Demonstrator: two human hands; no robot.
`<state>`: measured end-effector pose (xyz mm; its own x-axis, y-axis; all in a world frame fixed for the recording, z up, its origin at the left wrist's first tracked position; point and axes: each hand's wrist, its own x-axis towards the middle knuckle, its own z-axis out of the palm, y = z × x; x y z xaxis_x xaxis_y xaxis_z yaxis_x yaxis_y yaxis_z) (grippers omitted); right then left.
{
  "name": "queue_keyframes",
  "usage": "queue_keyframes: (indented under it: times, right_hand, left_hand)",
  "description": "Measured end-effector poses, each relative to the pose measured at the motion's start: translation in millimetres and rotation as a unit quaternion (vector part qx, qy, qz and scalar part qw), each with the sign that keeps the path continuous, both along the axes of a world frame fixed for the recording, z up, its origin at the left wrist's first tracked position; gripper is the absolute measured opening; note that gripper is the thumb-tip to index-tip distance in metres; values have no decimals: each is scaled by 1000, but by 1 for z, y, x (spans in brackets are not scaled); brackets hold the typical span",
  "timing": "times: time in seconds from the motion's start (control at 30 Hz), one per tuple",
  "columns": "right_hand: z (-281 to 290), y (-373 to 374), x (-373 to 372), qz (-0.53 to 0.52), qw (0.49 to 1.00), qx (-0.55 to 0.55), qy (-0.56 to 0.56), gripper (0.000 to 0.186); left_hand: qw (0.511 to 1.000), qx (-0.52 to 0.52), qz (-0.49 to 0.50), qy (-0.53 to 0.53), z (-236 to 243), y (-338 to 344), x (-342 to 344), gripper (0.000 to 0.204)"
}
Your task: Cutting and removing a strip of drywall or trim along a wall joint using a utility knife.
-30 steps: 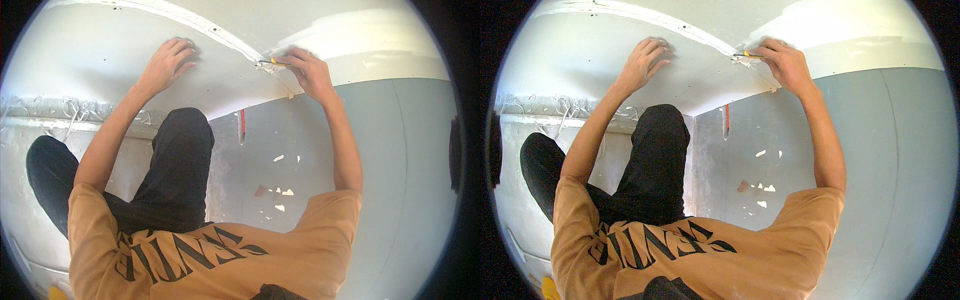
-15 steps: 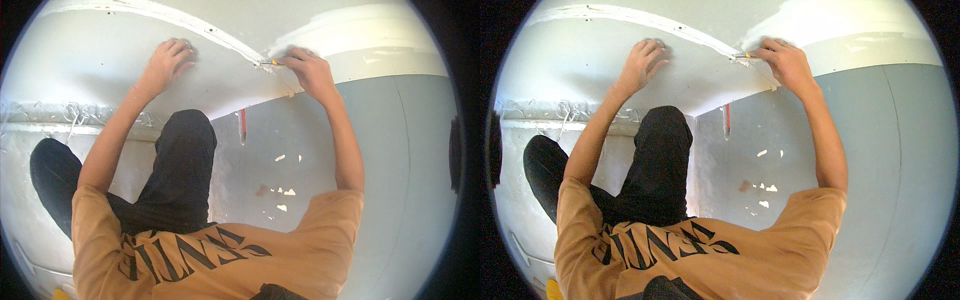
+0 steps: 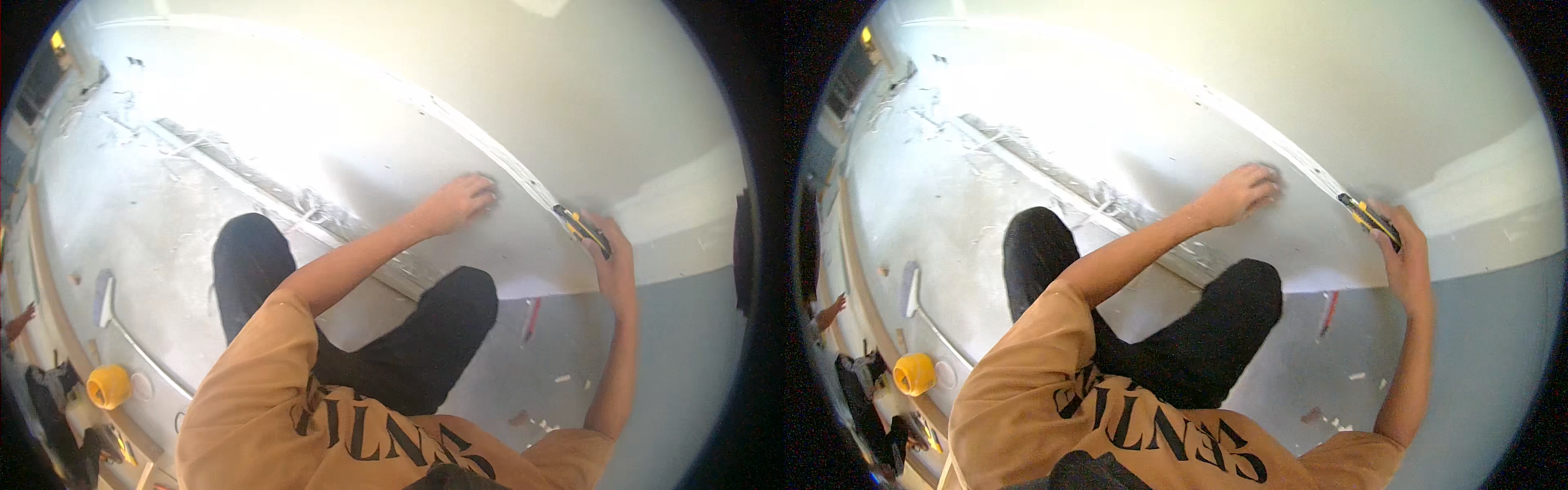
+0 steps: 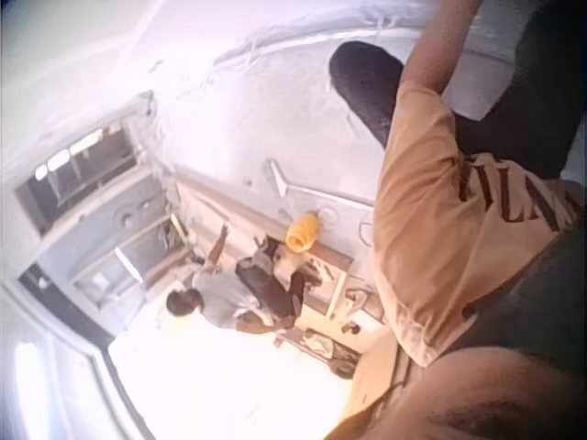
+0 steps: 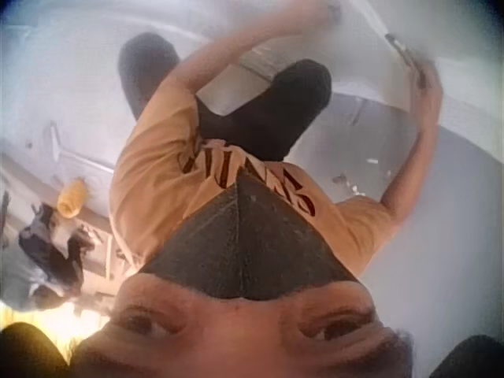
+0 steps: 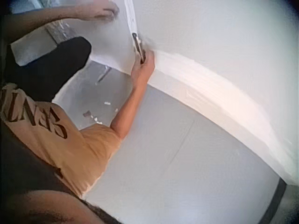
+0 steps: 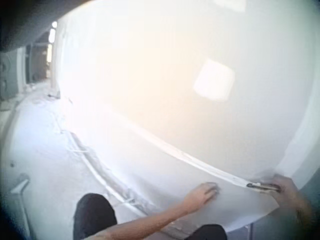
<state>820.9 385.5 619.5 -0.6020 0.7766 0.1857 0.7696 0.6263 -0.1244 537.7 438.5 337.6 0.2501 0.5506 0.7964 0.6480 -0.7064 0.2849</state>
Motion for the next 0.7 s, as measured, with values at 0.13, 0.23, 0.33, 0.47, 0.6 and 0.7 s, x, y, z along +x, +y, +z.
queue_keyframes:
  times: [0.13,0.23,0.33,0.47,0.6,0.7]
  right_hand:
    - [-66,2,-31,-29,965,-120,229,37]
    - [-105,-7,-89,-53,899,-205,382,40]
    - [-122,-3,-126,14,873,-262,410,46]
    - [-145,3,-170,104,865,-251,422,61]
    - [-169,8,-240,102,856,-277,425,62]
    - [-186,12,-257,52,825,-368,426,56]
  left_hand:
    - [981,108,135,87,15,7,-63,68]
    - [965,47,187,177,6,14,-164,76]
    - [932,40,265,244,0,5,-240,74]
    - [911,-37,389,-130,-1,-6,-287,74]
    - [770,-154,493,-374,-20,-38,-387,77]
    - [832,-101,477,-264,-10,-35,-383,72]
